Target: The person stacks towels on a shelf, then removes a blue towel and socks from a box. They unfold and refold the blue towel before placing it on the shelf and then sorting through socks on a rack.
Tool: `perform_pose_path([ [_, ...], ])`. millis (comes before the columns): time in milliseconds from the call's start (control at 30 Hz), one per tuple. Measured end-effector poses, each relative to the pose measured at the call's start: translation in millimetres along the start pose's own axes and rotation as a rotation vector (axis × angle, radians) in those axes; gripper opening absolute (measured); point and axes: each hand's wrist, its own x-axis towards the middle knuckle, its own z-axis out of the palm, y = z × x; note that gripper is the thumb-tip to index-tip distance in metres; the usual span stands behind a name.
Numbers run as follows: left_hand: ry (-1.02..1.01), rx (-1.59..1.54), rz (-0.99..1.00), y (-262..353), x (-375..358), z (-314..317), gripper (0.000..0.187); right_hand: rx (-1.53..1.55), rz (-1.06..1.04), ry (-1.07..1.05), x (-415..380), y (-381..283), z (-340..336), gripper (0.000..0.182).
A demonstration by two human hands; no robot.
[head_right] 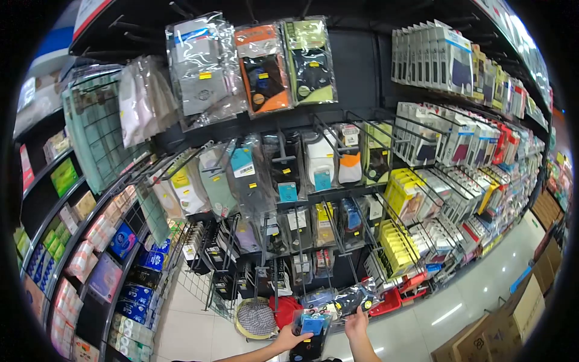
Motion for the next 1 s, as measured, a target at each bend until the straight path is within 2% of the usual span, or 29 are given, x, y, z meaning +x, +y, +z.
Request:
perform_pose_path([
  [133, 0.022, -0.005, 0.020, -9.5, 2.7, 2.2, 0.054, -0.041, 0.030, -0.021, 1.5, -9.4, 15.9, 0.026],
  [267, -0.012, 0.069, -0.051, 10.1, -6.1, -1.5, 0.049, -0.077, 0.060, -0.033, 10.5, -7.0, 9.4, 0.026],
  [433, 0.150, 0.193, 0.067, 13.3, -12.8, 1.0, 0.053, -0.068, 0.156, -0.033, 15.4, -5.3, -5.8, 0.033],
  [500, 0.178, 0.295, 0.110, 18.1, -14.9, -2.0, 0.057, -0.480, 0.128, 0.337, -6.0, -11.3, 19.7, 0.033],
  [533, 0.206, 0.395, 0.150, 18.7, -16.6, -4.0, 0.060, -0.782, -0.029, 0.364, -6.4, -7.7, 10.6, 0.052],
  [600, 0.164, 0.469, 0.174, 6.6, -15.0, -8.6, 0.062, -1.249, -0.783, 0.128, -7.7, 1.9, -2.7, 0.067],
  [667, 0.141, 0.528, 0.197, 0.1, -11.0, -13.1, 0.064, -1.721, -0.904, -0.326, -31.9, -17.5, 25.5, 0.078],
  [733, 0.080, 0.601, 0.342, -5.8, -13.7, -18.9, 0.064, -1.817, -0.794, -0.636, -40.3, -15.0, 41.6, 0.079],
  [800, 0.046, 0.637, 0.376, -0.8, -17.5, -26.6, 0.062, -1.992, -0.681, -0.848, -58.3, -15.8, 72.8, 0.081],
  [867, -0.080, 0.706, 0.274, 8.9, -22.5, -34.7, 0.061, -2.064, -0.633, -0.916, -57.0, -13.0, 79.1, 0.079],
  [933, -0.121, 0.705, 0.237, 15.1, -27.0, -43.2, 0.060, -2.014, -0.478, -1.068, -43.0, -7.8, 69.9, 0.073],
  [967, -0.170, 0.710, 0.202, 15.9, -28.7, -46.9, 0.059, -1.950, -0.568, -1.088, -43.7, -6.1, 72.9, 0.056],
  [1000, -0.163, 0.704, 0.201, 14.4, -29.6, -50.4, 0.059, -1.955, -0.566, -1.096, -32.4, -2.7, 64.0, 0.056],
])
